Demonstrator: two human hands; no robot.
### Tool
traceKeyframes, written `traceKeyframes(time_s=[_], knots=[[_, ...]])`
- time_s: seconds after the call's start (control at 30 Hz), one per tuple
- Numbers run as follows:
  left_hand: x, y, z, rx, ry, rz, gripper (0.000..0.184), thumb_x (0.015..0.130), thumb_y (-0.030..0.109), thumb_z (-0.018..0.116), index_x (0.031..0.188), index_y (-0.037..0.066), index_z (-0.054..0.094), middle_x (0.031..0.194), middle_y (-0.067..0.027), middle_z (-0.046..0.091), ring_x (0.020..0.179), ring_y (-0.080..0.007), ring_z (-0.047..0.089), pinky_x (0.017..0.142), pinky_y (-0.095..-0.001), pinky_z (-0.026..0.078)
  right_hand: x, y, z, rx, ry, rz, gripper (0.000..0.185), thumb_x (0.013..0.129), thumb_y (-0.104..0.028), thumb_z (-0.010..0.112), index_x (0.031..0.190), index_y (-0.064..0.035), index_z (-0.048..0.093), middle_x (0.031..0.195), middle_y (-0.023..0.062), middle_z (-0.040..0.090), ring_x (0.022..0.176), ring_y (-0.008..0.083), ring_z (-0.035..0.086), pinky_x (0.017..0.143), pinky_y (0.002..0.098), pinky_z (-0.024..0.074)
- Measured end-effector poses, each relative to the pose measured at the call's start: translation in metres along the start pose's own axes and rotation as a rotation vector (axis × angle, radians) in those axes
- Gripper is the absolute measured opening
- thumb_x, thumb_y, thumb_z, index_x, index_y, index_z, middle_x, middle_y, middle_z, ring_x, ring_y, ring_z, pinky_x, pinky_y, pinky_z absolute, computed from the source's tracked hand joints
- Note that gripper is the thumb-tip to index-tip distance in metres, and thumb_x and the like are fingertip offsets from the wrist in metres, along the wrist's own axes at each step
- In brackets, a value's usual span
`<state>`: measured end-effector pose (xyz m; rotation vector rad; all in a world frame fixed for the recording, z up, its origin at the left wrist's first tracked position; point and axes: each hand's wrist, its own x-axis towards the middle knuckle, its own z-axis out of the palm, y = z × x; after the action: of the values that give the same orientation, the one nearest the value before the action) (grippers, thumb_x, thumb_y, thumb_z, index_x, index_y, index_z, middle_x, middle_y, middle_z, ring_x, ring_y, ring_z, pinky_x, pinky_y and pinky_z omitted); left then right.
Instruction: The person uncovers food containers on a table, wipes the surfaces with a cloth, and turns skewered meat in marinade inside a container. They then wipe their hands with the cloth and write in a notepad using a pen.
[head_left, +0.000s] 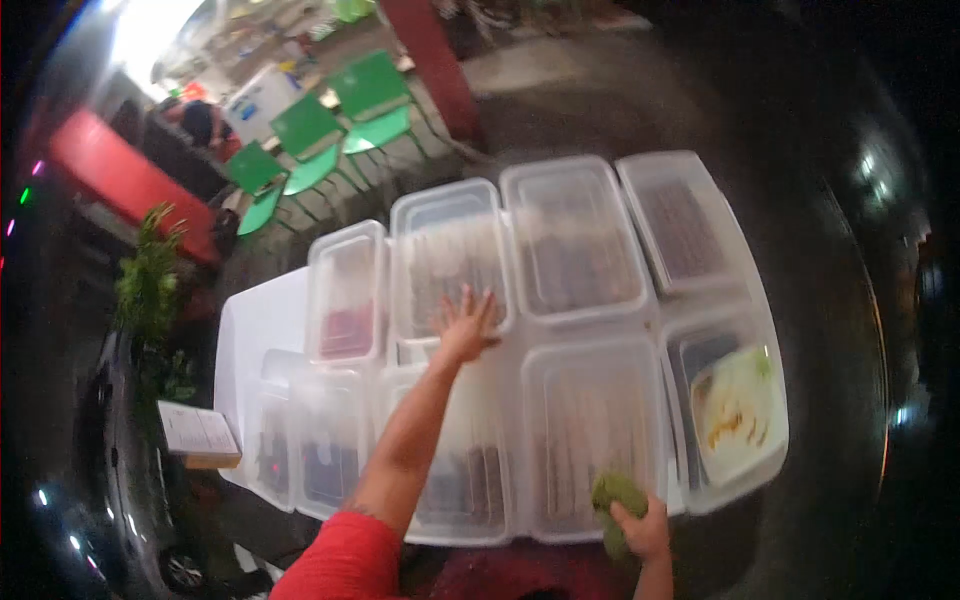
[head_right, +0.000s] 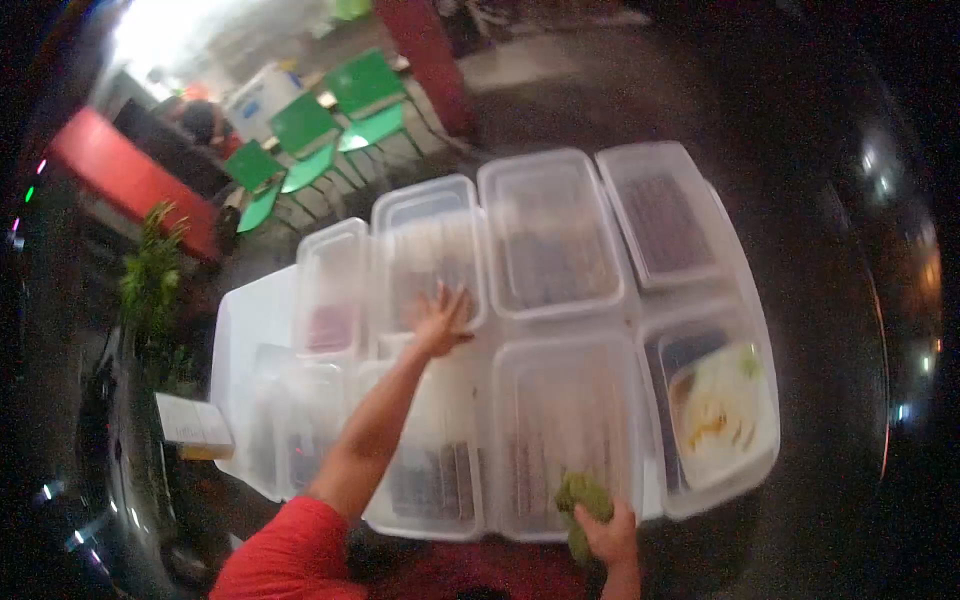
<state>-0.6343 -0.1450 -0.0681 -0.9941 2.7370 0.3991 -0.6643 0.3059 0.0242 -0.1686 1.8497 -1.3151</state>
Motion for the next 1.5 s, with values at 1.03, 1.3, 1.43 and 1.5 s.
traceKeyframes(time_s=[1.03, 1.3, 1.43, 1.5], knots=[[-0.515, -0.44, 0.08, -0.083, 0.197, -0.889, 0.063, 0.083, 0.04, 0.055, 0.138, 0.015, 0.035, 0.146, -0.0131, 0.024, 0.132, -0.037, 0.027, 0.101, -0.0577, 0.025, 0.009, -0.061, 0.201, -0.04, -0.271, -0.173, 0.04, 0.082, -0.013, 0.066, 0.116, 0.0035, 0.052, 0.102, 0.0131, 0.06, 0.087, 0.0215, 0.06, 0.076, 0.033, 0.049], [-0.497, -0.421, 0.111, -0.086, 0.593, -0.846, 0.052, 0.087, 0.028, 0.048, 0.136, 0.013, 0.041, 0.143, -0.0157, 0.032, 0.132, -0.0398, 0.026, 0.108, -0.046, 0.023, -0.052, -0.06, 0.366, -0.367, -0.547, -0.174, 0.032, 0.08, -0.01, 0.066, 0.108, 0.0038, 0.058, 0.093, 0.0079, 0.064, 0.082, 0.0152, 0.059, 0.073, 0.0289, 0.0481], [-0.491, -0.428, 0.113, -0.058, 0.531, -0.81, 0.053, 0.087, 0.025, 0.048, 0.135, 0.005, 0.039, 0.141, -0.0207, 0.033, 0.131, -0.0415, 0.025, 0.109, -0.0455, 0.02, -0.071, -0.058, 0.388, -0.427, -0.615, -0.121, 0.033, 0.079, -0.01, 0.067, 0.108, 0.0028, 0.059, 0.094, 0.0077, 0.064, 0.082, 0.0134, 0.058, 0.074, 0.0296, 0.0476], [-0.493, -0.423, 0.114, -0.109, 0.606, -0.796, 0.053, 0.087, 0.024, 0.049, 0.134, 0.002, 0.039, 0.141, -0.022, 0.033, 0.13, -0.0421, 0.026, 0.11, -0.0454, 0.019, -0.075, -0.059, 0.383, -0.474, -0.618, -0.095, 0.034, 0.078, -0.01, 0.067, 0.109, 0.0027, 0.059, 0.096, 0.0089, 0.064, 0.085, 0.0146, 0.059, 0.078, 0.0312, 0.0474]])
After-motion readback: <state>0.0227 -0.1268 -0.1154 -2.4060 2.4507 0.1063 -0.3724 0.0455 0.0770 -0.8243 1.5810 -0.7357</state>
